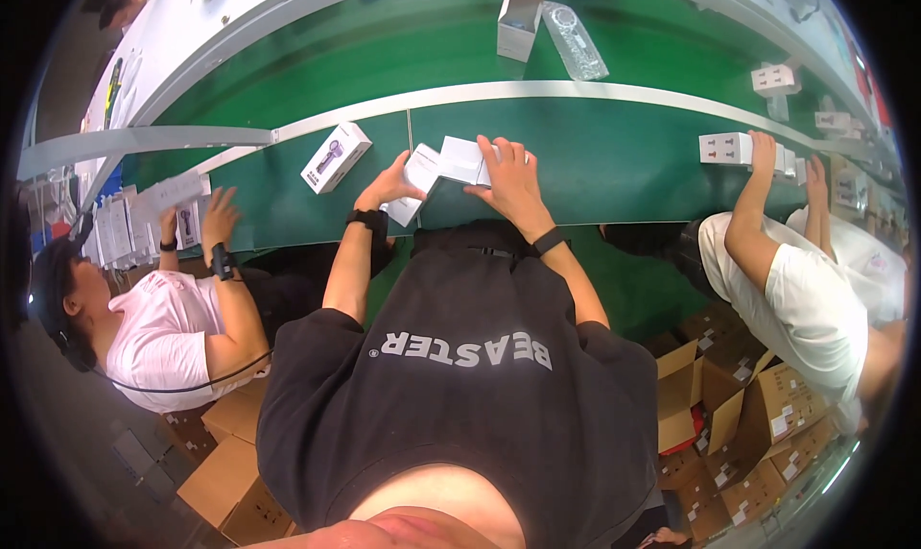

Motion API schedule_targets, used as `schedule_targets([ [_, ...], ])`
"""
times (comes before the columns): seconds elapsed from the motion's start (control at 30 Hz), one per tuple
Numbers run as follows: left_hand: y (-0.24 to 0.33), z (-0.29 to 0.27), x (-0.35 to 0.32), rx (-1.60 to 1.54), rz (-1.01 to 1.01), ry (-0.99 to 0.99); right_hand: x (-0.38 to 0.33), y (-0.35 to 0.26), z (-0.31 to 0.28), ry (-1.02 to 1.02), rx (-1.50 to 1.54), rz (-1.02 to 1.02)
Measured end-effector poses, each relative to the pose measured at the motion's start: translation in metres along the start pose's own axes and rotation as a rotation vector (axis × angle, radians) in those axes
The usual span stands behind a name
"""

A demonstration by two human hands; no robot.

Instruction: The person packs items by placing a thermometer into a bubble wrap bag, inserting it into a box, and closing the lid. After stacking the boxes on the table, they place the stack into a larger cardboard box.

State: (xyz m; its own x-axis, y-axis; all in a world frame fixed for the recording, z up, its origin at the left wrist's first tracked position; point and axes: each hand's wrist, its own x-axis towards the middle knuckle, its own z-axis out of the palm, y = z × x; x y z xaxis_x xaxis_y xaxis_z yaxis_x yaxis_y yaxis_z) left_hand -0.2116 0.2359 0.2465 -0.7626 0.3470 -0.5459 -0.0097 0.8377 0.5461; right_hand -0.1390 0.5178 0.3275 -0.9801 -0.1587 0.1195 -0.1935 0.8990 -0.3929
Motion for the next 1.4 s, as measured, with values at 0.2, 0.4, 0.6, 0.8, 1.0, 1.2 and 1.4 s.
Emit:
schedule_targets([
  [0.2,-0.008,0.017,0.011,-0.238,0.071,0.05,0.0,0.006,-0.003,-0.018,0.028,-0.017],
  [0.4,0.012,0.029,-0.008,-0.552,0.065,0.046,0.002,0.016,-0.006,-0.02,0.087,-0.03],
  [0.6,0.028,0.023,-0.042,-0.248,0.098,0.361,0.002,0.025,-0.011,-0.058,0.085,-0.016],
  [0.8,0.055,-0.002,-0.066,-0.383,0.211,0.633,0.003,0.029,-0.012,-0.071,0.11,0.003],
  [1.0,0.065,0.023,-0.056,-0.215,0.485,0.504,0.005,0.031,-0.02,-0.111,0.143,-0.075],
  [1.2,0.073,0.031,-0.064,-0.438,0.407,0.48,-0.002,0.027,-0.022,-0.115,0.143,-0.098],
  [1.4,0.077,0.047,-0.062,-0.878,0.239,0.483,-0.007,0.027,-0.027,-0.134,0.131,-0.094],
])
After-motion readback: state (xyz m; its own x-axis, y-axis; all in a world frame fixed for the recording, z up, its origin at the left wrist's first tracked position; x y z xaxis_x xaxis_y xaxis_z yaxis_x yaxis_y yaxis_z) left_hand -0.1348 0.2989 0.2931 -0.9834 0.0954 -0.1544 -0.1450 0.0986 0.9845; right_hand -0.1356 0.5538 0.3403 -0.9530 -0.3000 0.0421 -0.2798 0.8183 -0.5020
